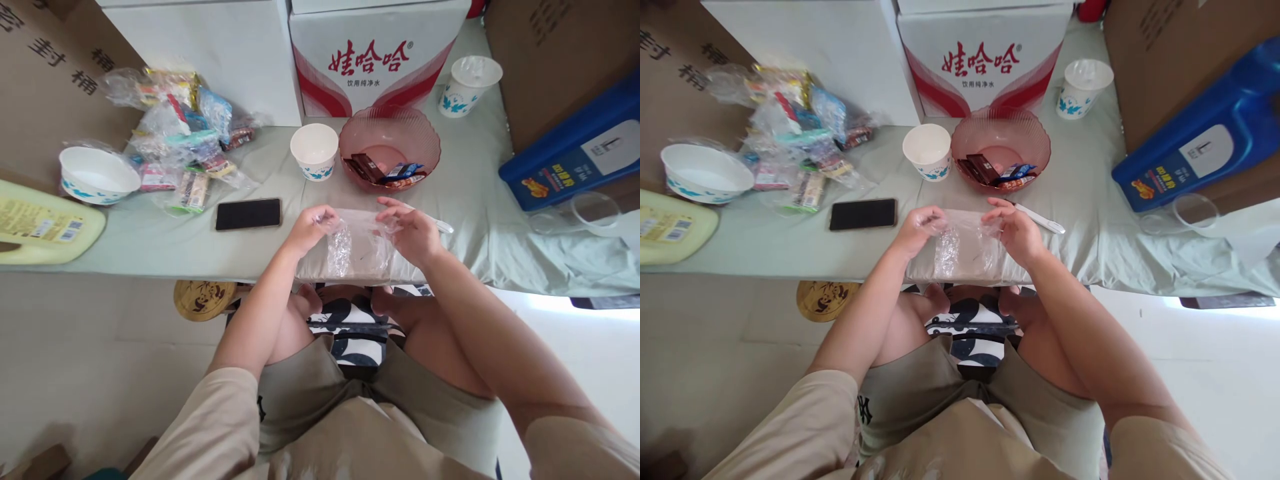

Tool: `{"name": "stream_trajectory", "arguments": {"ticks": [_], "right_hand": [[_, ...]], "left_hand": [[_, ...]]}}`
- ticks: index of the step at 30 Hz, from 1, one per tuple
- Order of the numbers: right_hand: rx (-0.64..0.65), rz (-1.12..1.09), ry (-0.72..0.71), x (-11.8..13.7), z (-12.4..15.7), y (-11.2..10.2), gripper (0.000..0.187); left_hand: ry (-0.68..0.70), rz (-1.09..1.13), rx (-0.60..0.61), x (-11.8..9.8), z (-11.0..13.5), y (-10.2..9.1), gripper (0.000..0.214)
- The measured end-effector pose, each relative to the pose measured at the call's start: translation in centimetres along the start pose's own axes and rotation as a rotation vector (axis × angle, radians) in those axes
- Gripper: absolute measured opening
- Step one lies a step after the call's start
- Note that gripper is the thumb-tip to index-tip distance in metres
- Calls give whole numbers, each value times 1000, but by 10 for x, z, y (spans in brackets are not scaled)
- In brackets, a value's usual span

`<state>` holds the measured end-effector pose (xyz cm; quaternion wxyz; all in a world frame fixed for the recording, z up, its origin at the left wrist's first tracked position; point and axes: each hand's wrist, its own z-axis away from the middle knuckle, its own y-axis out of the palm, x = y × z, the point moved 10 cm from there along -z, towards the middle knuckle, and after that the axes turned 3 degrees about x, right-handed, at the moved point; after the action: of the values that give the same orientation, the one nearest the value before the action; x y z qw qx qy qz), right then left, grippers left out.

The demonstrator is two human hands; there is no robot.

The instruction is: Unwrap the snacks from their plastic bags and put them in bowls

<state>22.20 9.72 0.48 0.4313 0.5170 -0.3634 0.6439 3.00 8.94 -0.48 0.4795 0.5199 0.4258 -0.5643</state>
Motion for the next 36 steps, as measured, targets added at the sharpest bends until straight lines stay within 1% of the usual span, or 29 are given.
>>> {"name": "stream_trajectory", "arguments": {"ticks": [3, 4, 5, 7, 8, 10, 11, 12, 14, 15, 18, 19, 21, 24, 27, 30, 32, 34, 36], "right_hand": [[-21, -28, 81, -10, 0, 1, 38], [-30, 3, 84, -12, 0, 1, 45], [-40, 41, 78, -13, 0, 0, 55], [-71, 104, 56, -15, -1, -2, 73], [-91, 119, 46, -15, -1, -4, 77], [-137, 120, 22, -12, -1, -8, 78], [-165, 113, 7, -10, 0, -10, 78], [-192, 104, -7, -7, 1, -13, 77], [-221, 61, -21, -3, 2, -15, 72], [-205, 25, -20, -3, 2, -13, 65], [-40, -79, 17, -9, -1, 4, 40], [10, -97, 33, -11, -1, 10, 35], [53, -117, 65, -16, 0, 16, 36], [32, -93, 93, -20, 2, 16, 38], [9, -26, 89, -16, 2, 14, 33], [-15, -85, 39, -8, 3, 10, 30], [-20, -159, -5, -1, 5, 8, 27], [17, -225, -25, 5, 6, 8, 25], [93, -275, -9, 6, 7, 13, 29]], "left_hand": [[108, -166, -6, -11, 2, 0, 13], [138, -190, -8, -15, 3, 0, 13], [161, -200, -12, -17, 4, 0, 14], [166, -156, -42, -17, 4, -4, 16], [147, -101, -63, -15, 4, -6, 22], [68, 36, -75, -4, 3, -7, 47], [12, 97, -52, 2, 2, -3, 57], [-45, 145, -13, 9, 1, 2, 62], [-129, 208, 58, 17, 2, 13, 59], [-145, 231, 69, 18, 2, 15, 55], [-120, 296, 45, 13, 3, 15, 42], [-113, 315, 41, 11, 4, 15, 38], [-135, 322, 43, 11, 5, 16, 34], [-216, 228, 46, 19, 8, 16, 28], [-227, 165, 33, 19, 9, 13, 27], [-211, 235, 12, 15, 9, 10, 28], [-213, 305, 10, 12, 8, 9, 24], [-220, 369, 34, 10, 7, 9, 17], [-217, 389, 75, 8, 7, 11, 22]]}}
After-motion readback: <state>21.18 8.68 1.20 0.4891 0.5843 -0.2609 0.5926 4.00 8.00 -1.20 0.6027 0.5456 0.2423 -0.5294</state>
